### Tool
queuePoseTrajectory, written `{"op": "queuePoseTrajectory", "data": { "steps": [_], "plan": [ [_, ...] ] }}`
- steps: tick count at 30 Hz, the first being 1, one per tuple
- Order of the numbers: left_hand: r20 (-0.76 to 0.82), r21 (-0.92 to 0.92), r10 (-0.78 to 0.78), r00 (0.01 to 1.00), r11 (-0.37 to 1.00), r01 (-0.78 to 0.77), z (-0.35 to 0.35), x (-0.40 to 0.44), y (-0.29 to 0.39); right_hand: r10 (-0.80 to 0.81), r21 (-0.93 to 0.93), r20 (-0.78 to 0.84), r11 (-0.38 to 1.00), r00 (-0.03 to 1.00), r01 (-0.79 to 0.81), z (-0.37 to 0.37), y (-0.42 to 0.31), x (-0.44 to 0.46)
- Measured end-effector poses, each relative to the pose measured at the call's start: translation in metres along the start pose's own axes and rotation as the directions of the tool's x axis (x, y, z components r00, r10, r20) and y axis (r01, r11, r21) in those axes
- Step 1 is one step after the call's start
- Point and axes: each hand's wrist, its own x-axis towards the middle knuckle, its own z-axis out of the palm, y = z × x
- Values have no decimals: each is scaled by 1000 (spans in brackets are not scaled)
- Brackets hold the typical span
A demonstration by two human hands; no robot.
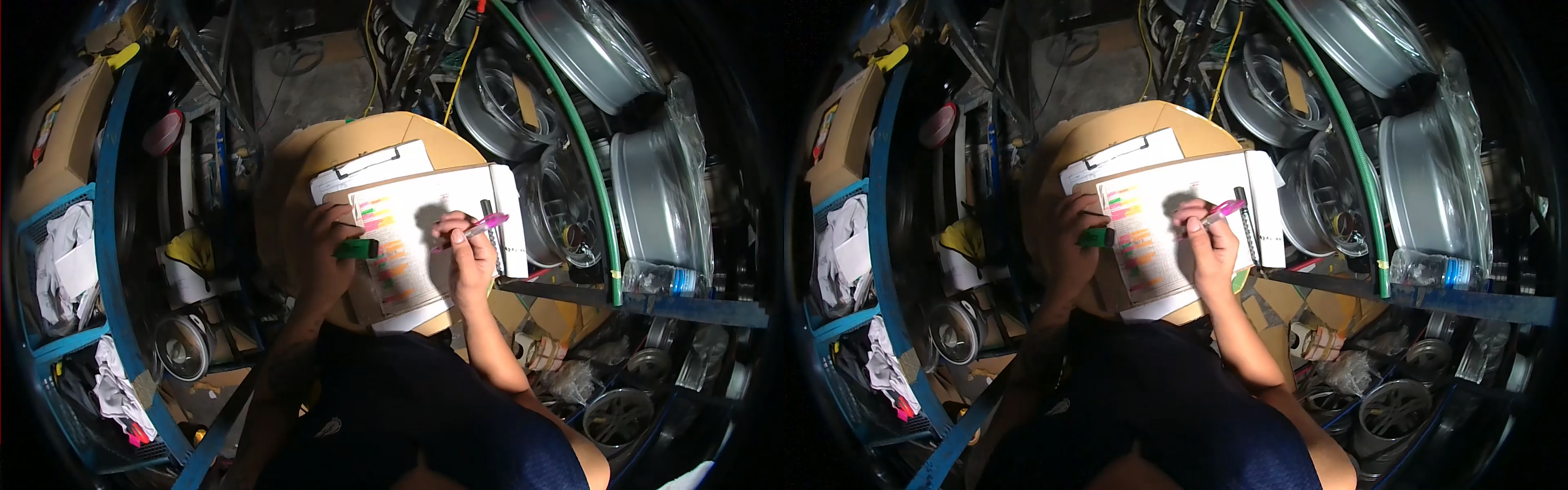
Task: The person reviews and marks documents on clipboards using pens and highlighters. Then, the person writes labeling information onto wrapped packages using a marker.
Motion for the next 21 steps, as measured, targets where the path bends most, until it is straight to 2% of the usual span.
{"op": "queuePoseTrajectory", "data": {
  "steps": [2,3,4,6,7,8,10,12,13,15,16,18,19,20,21],
  "plan": [
    [-20,-69,-43,999,997,42,2,-3,-5,215,214,-100,958,971,-190,-4,-20,-9],
    [-27,-105,-65,997,993,62,3,-4,-7,259,319,-42,919,965,-233,-13,-23,-10],
    [-25,-96,-55,998,994,52,3,-4,-7,286,234,-105,938,952,-256,-18,-29,-12],
    [-22,-80,-35,999,996,33,4,-3,-8,274,292,19,918,962,-267,-34,-37,-14],
    [-25,-75,-29,999,997,27,4,-3,-7,323,223,-51,926,945,-304,-40,-34,-21],
    [-29,-70,-25,999,997,23,5,-3,-7,370,233,-72,909,926,-345,-46,-39,-25],
    [-32,-49,-16,999,999,15,5,-2,-6,338,30,-175,941,925,-338,-47,-39,-31],
    [-30,-16,-10,999,1000,10,4,-2,-5,301,-77,-120,947,946,-311,-45,-54,-33],
    [-26,-18,-12,1000,1000,11,3,-2,-5,304,-72,-68,948,950,-309,-50,-51,-37],
    [-17,-21,-16,1000,1000,16,3,-1,-5,255,-256,11,935,967,-244,-47,-50,-33],
    [-22,-19,-19,1000,1000,18,2,-1,-5,236,-342,53,917,970,-204,-42,-52,-30],
    [-32,-20,-21,999,1000,21,2,0,-3,314,-535,37,808,949,-246,-23,-70,-23],
    [-33,-46,-29,999,999,28,2,2,-1,428,-608,7,720,904,-336,-14,-78,-18],
    [-34,-74,-38,999,997,35,1,2,0,449,-628,4,697,893,-347,-10,-73,-19],
    [-34,-103,-48,998,994,44,1,3,0,370,-680,43,691,928,-245,-11,-62,-23]
  ]
}}
